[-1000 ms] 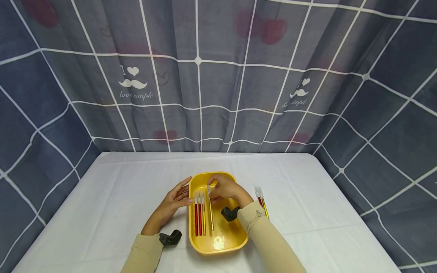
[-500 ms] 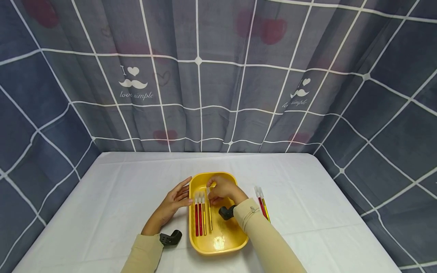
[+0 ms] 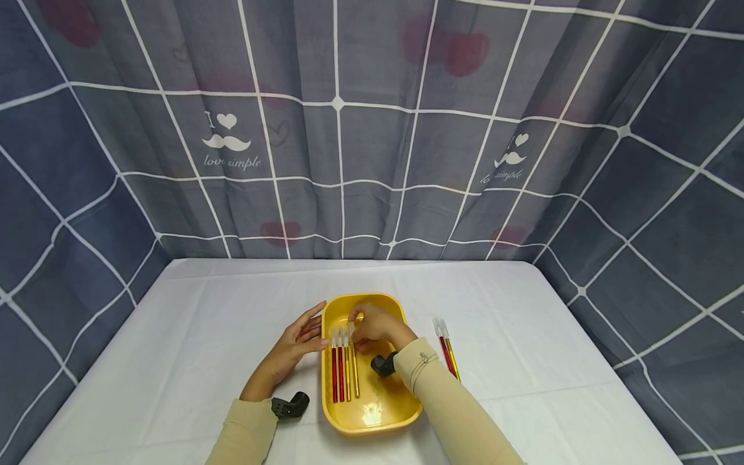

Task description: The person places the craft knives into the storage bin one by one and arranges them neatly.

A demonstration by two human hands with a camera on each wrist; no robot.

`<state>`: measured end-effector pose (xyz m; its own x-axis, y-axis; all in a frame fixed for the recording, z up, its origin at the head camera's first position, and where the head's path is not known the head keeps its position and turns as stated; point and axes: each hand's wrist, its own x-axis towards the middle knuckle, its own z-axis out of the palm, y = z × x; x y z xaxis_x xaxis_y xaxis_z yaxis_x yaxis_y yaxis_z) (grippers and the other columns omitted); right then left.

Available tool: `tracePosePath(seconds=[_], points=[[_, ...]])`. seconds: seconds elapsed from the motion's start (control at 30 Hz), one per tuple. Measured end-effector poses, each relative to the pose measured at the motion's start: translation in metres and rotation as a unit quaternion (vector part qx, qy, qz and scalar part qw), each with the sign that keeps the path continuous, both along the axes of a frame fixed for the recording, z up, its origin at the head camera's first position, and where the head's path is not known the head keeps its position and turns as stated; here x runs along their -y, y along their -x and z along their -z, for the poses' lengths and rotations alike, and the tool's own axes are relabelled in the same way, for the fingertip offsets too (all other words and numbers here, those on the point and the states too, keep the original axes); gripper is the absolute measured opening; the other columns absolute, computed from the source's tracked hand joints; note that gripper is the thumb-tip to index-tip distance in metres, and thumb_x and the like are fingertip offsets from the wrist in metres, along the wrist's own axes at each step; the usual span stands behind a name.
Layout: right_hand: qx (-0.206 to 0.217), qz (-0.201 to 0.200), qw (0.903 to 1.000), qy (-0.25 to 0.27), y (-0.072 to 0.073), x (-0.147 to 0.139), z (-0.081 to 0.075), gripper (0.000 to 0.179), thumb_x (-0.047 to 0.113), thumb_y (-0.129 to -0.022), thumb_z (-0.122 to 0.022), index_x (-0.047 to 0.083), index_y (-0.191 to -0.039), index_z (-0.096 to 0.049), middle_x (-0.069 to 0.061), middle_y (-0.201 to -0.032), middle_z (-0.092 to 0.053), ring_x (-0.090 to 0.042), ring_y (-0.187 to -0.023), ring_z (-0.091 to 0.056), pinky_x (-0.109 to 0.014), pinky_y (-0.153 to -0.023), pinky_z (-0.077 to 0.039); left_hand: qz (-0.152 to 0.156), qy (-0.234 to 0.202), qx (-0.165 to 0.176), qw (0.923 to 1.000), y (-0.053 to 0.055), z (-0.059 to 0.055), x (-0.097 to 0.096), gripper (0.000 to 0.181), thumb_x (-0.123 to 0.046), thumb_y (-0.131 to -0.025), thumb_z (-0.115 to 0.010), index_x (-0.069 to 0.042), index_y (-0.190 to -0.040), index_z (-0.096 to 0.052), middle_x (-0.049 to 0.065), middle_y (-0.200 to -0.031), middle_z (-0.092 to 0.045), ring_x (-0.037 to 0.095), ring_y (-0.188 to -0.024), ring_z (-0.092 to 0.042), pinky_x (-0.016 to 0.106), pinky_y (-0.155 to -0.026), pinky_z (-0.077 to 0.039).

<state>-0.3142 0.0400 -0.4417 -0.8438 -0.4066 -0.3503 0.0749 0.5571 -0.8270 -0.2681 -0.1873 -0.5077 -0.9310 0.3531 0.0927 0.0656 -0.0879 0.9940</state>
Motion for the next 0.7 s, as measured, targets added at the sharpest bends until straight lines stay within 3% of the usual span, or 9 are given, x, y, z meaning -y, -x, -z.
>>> tracePosePath(seconds=[0.27,0.7], points=[[-0.003,-0.005,0.9999,-0.011,0.0005,0.0037,-0.0001,0.029,-0.018,-0.089,-0.073,-0.004,-0.112,-0.062,-0.013,-0.076,-0.067,-0.015,-0.055,-0.065,-0.029,-0.060,-0.063,-0.001,-0.005,0.008,1.0000,0.0008,0.0011,0.0007,0.089,-0.006,-0.097,-0.073,-0.002,-0.172,-0.025,0.036,-0.164,-0.036,0.046,-0.146,-0.044,0.023,-0.106,-0.050],[-0.002,-0.002,0.9996,-0.027,-0.0002,0.0046,-0.0023,0.035,-0.015,-0.092,-0.073,-0.003,-0.122,-0.062,-0.013,-0.074,-0.067,-0.014,-0.055,-0.064,-0.027,-0.058,-0.061,-0.007,0.000,0.010,0.9999,0.0003,-0.0003,-0.0006,0.088,-0.006,-0.097,-0.074,-0.002,-0.171,-0.026,0.035,-0.164,-0.036,0.045,-0.145,-0.044,0.021,-0.107,-0.048]])
